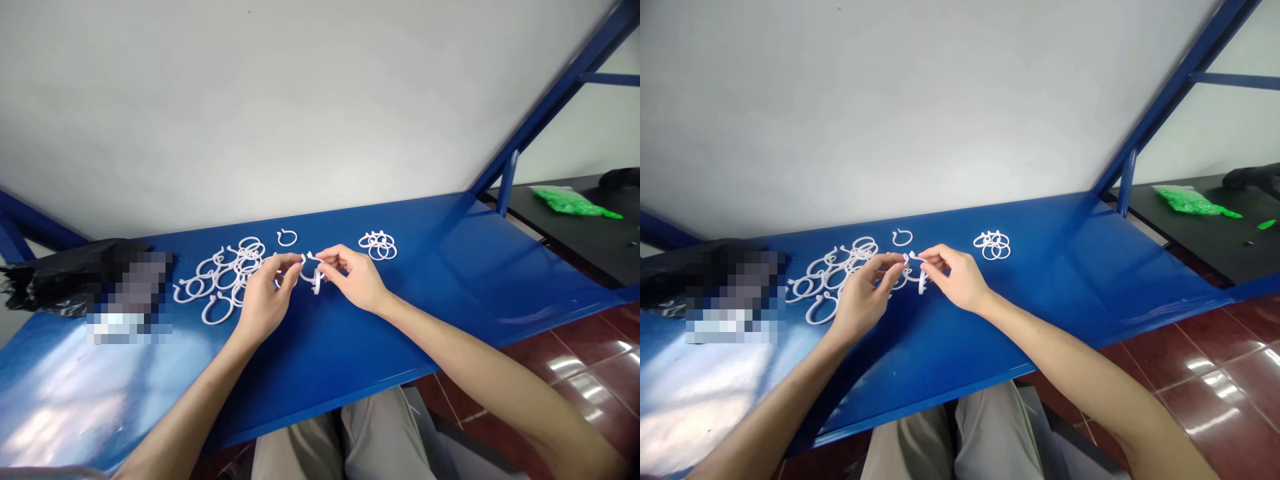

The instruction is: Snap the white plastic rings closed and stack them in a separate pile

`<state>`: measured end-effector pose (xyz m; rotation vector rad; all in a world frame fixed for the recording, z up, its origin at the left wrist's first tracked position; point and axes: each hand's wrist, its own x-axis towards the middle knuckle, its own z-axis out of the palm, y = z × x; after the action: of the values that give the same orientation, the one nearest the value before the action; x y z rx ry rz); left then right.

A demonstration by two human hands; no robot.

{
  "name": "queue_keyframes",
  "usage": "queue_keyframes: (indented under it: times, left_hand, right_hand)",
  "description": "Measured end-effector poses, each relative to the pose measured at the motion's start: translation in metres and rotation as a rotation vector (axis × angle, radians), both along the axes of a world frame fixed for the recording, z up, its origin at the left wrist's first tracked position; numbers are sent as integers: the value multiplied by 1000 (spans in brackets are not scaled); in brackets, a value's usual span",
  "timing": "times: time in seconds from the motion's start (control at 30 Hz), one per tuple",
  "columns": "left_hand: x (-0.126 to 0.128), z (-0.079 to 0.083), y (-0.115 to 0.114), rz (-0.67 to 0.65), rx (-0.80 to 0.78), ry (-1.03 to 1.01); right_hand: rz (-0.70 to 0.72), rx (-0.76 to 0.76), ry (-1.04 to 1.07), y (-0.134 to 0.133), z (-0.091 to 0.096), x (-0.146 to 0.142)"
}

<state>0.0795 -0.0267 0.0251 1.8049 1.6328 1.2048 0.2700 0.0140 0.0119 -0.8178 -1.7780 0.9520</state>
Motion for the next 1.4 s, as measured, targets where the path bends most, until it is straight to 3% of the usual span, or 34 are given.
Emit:
queue_keyframes:
  times: [0.23, 0.57, 0.63, 0.7, 0.8, 0.87, 1.0, 1.1, 1.17, 1.33, 1.4]
  left_hand:
    - [0, 0, 0, -57, -64, -148]
    - [-1, 1, -7, -99, 22, -42]
    - [1, 3, -8, -112, 43, 6]
    - [4, 5, -8, -52, 107, 80]
    - [9, 3, -10, 144, 256, 222]
    - [10, -2, -13, 180, 309, 346]
    - [11, -13, -16, 58, 300, 591]
    - [10, -16, -15, 12, 278, 651]
    - [6, -14, -13, -46, 280, 620]
    - [-5, -6, -12, -358, 347, 449]
    - [-6, -4, -13, -387, 357, 397]
  right_hand:
    - [-3, 80, -71, -3, 2, 0]
    - [103, 299, -96, -13, 4, -1]
    - [73, 321, -112, -12, 5, -2]
    - [-11, 317, -128, -10, 6, -4]
    - [-96, 289, -130, -5, 5, -7]
    - [-106, 253, -135, -3, 2, -8]
    - [-126, 185, -142, -1, -1, -7]
    - [-104, 188, -149, -1, -1, -6]
    - [-95, 194, -161, 1, -1, -4]
    - [-149, 179, -212, 18, -3, 5]
    - [-200, 172, -279, 27, -1, 12]
